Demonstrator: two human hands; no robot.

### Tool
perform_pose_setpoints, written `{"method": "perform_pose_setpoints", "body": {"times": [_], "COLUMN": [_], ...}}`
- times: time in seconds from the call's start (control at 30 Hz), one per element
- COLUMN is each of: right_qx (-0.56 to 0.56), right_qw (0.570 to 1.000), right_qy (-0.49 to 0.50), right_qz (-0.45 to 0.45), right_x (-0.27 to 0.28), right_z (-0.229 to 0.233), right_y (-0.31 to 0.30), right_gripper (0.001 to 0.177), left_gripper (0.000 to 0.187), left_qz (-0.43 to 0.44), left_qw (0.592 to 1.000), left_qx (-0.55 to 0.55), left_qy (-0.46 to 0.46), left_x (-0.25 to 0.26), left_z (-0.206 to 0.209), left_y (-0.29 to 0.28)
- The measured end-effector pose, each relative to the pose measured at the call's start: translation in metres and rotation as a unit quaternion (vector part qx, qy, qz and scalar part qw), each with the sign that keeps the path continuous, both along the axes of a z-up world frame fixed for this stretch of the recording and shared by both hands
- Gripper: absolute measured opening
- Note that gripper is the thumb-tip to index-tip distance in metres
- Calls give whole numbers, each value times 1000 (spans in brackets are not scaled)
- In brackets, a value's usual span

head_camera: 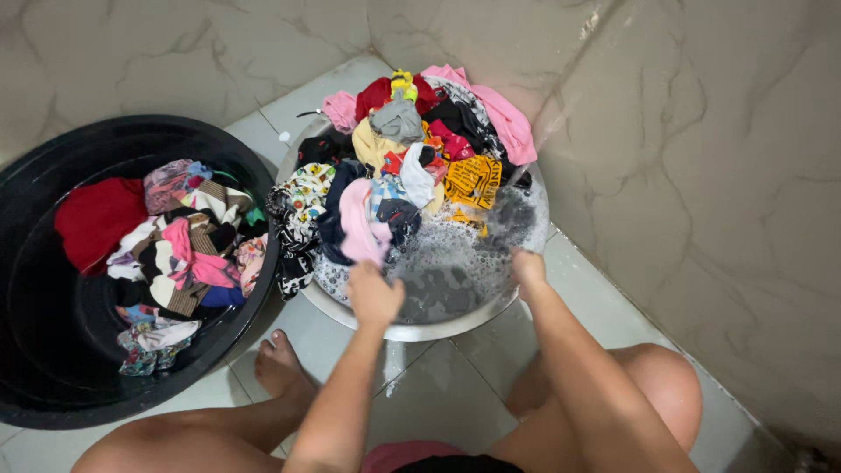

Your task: The person washes clothes by hand in a basin, scrubbing different items and transferring them to a second tub.

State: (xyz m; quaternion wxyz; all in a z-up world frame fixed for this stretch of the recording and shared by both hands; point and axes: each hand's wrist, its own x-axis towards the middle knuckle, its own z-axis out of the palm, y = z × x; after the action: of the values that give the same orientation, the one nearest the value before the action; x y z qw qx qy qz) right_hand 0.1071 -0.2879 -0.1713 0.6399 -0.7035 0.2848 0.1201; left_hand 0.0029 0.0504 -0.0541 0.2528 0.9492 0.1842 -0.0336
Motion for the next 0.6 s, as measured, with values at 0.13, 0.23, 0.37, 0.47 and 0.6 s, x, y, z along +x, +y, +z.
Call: {"method": "perform_pose_setpoints", "body": {"times": [0.13, 0.23, 0.37, 0.47, 0.6], "right_qx": [-251, -389, 41, 258, 283], "right_qw": [968, 896, 962, 928, 940], "right_qy": [-30, -136, 104, 53, -50], "right_qz": [1, 163, 250, 263, 186], "right_x": [-12, -28, -67, -76, -63], "right_z": [-13, -14, -6, 23, 70], "right_y": [11, 50, 107, 115, 112], "right_gripper": [44, 68, 55, 47, 35], "left_gripper": [54, 46, 41, 40, 33], "left_qz": [-149, -174, -185, -169, -23], "left_qw": [975, 981, 973, 982, 903], "left_qx": [26, -4, -84, -80, -429], "left_qy": [162, 89, 109, -20, 23], "left_x": [-34, -35, -24, -19, -3], "left_z": [-28, -65, -100, -97, -14], "left_y": [-31, -38, -31, -37, -46]}}
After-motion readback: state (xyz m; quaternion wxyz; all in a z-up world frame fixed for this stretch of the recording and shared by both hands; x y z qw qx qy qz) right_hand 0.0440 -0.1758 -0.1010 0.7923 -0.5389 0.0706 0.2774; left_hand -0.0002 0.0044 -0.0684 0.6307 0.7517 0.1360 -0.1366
